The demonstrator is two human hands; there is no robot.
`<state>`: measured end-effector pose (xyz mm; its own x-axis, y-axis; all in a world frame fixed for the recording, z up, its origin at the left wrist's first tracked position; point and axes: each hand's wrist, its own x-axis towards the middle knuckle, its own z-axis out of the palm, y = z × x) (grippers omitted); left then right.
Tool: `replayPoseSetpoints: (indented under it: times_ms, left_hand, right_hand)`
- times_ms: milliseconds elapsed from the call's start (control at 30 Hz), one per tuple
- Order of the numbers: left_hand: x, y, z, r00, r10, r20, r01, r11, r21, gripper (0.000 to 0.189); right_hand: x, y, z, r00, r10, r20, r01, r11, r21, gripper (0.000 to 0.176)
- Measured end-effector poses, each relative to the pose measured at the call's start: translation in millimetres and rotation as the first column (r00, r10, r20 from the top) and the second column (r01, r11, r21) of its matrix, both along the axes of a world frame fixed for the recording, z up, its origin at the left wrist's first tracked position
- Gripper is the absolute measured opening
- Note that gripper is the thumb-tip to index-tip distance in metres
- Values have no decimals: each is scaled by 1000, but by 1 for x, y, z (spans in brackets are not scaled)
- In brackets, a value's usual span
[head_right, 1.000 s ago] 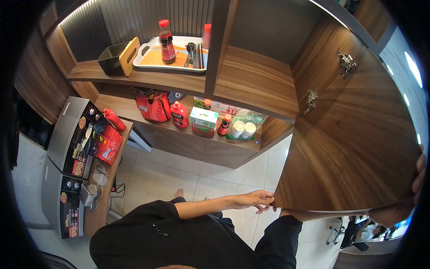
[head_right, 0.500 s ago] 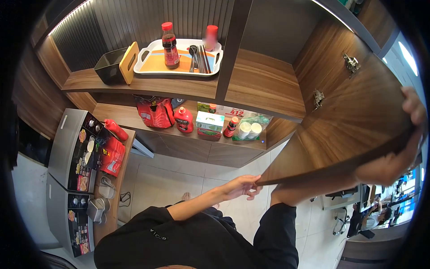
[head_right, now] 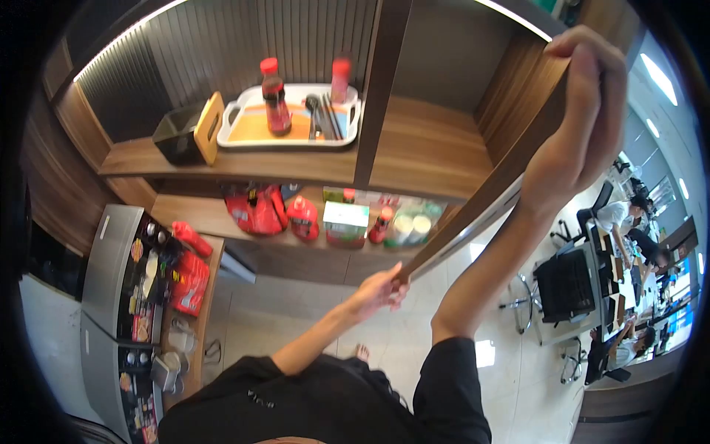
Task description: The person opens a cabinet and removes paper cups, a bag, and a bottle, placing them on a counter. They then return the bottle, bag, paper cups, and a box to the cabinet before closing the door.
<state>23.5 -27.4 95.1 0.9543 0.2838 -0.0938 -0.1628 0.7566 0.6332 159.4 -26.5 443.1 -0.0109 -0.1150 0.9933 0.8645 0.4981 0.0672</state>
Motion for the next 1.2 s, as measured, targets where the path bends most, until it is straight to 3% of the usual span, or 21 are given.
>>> replayPoseSetpoints:
  times_ms: [67,200,300,400,500,600,667,700,767,833,900,1000,1100,1200]
  left_hand:
    - [4,-3,-8,993,97,-64,-86,984,159,53]
    - [-4,-12,11,964,263,-32,-231,894,385,51]
    - [0,-13,8,953,304,-17,-259,838,481,47]
    - [1,-13,11,924,378,-57,-260,731,631,45]
    - [-3,-10,16,862,504,-61,-247,523,816,45]
    - [-4,-8,22,744,648,163,-294,99,951,40]
    - [-3,-8,33,678,671,301,-280,-142,949,36]
    - [-2,-8,37,645,669,369,-264,-258,929,35]
    - [1,-6,33,657,665,354,-247,-254,935,31]
    - [5,-4,28,659,662,357,-231,-272,934,28]
    - [8,-2,24,658,654,374,-214,-314,925,24]
    - [11,-3,16,661,666,346,-229,-261,938,21]
    - [13,-3,14,628,651,427,-263,-339,903,21]
    - [17,0,6,604,663,442,-278,-345,897,23]
  right_hand:
    - [-6,-2,0,999,46,-19,-46,999,-13,21]
    - [-9,-4,3,1000,1,6,-1,1000,0,20]
    - [-3,-1,4,978,-156,-138,163,986,42,29]
    - [11,-5,2,949,-314,-8,314,948,45,37]
    - [13,-3,0,938,-348,-8,348,935,68,38]
    - [16,-8,1,923,-386,3,385,922,40,38]
    - [21,-11,3,907,-420,45,419,908,31,35]
    - [22,-8,4,932,-357,62,353,933,63,33]
    - [24,1,8,969,-225,108,210,969,129,28]
    - [25,3,5,976,-197,88,187,976,108,24]
    - [25,1,2,983,-176,52,172,981,87,22]
    - [16,1,0,987,-163,-10,163,984,71,23]
    - [11,3,-4,984,-165,-69,171,980,102,24]
    - [10,7,-4,983,-177,-55,182,978,103,25]
